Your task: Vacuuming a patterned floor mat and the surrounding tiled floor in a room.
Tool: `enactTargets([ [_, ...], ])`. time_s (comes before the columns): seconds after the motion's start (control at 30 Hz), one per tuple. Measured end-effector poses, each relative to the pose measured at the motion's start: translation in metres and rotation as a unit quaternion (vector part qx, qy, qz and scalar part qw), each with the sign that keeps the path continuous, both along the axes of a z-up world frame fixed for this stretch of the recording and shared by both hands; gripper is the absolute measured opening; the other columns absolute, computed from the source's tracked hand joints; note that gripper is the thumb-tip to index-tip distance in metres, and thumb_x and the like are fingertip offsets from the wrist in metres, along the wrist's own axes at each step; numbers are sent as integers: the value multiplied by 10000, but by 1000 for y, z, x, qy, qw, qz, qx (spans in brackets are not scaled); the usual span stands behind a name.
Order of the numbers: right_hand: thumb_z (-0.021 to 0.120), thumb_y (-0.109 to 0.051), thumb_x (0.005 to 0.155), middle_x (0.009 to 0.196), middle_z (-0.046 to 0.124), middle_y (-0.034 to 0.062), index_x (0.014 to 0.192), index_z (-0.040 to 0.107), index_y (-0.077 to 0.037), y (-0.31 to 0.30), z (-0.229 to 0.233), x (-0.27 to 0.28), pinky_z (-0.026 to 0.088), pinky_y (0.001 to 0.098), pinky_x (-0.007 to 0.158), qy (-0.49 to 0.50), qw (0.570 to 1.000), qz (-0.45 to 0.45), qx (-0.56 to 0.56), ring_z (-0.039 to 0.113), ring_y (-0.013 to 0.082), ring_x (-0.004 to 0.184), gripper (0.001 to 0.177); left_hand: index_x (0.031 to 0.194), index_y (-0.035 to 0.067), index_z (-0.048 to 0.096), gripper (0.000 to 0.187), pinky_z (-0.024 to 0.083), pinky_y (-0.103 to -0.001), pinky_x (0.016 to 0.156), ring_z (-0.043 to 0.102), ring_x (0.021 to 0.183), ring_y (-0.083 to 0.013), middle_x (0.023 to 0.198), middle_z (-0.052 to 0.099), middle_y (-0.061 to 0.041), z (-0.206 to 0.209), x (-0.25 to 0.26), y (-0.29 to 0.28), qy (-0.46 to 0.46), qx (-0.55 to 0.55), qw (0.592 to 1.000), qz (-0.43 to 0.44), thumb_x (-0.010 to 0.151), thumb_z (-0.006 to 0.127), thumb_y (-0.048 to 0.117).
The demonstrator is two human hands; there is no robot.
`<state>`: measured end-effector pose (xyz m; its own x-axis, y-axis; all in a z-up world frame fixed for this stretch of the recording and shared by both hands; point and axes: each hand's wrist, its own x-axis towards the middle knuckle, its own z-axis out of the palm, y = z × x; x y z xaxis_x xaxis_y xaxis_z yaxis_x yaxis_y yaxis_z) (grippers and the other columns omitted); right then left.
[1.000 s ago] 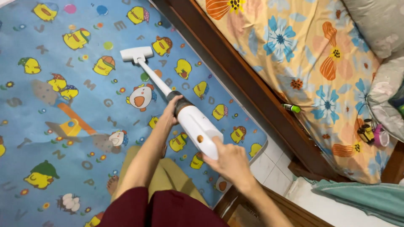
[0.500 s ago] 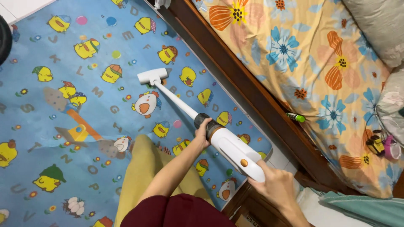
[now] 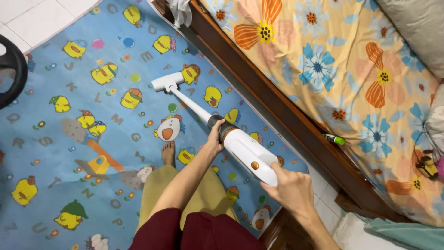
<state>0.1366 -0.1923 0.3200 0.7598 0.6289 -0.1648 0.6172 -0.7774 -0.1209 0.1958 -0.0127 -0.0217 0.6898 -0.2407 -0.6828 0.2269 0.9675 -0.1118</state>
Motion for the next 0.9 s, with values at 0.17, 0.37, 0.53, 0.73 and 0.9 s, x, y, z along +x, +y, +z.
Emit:
enactTargets([
  [0.17,879,-395,673,662,730,149,1021,687,-95,36,-18,25,555,424,512,4,1000,-7,23,725,312,551,497,1038,58,632,427,643,-506,785,732,745,-333,881,730,-170,-6,30,46,12,16,1000,15,771,787,353],
  [0.37,869,-417,697,697,738,169,1037,696,-92,102,-6,55,563,459,568,10,1000,-18,8,732,342,619,502,1071,29,634,468,646,-496,785,740,751,-331,889,729,-180,-9,60,109,-9,23,1000,-6,792,793,370],
  [0.53,831,-443,729,719,740,176,1095,710,-138,101,6,74,568,472,649,58,994,-74,-47,741,344,672,491,1061,40,629,448,636,-508,811,732,772,-341,899,725,-183,-5,75,94,-8,12,1000,-2,800,783,369],
  [0.73,799,-485,722,704,743,168,1157,708,-206,36,21,76,557,500,679,95,987,-106,-79,736,364,690,524,1068,53,642,466,614,-518,860,729,820,-361,932,735,-193,6,67,14,-20,-22,999,-28,780,780,393],
  [0.9,793,-490,688,686,730,171,1208,705,-243,-22,50,93,564,499,654,81,984,-95,-130,727,367,684,582,1128,69,626,524,608,-525,905,740,871,-354,1003,736,-176,29,77,-69,28,-44,999,2,749,815,377],
])
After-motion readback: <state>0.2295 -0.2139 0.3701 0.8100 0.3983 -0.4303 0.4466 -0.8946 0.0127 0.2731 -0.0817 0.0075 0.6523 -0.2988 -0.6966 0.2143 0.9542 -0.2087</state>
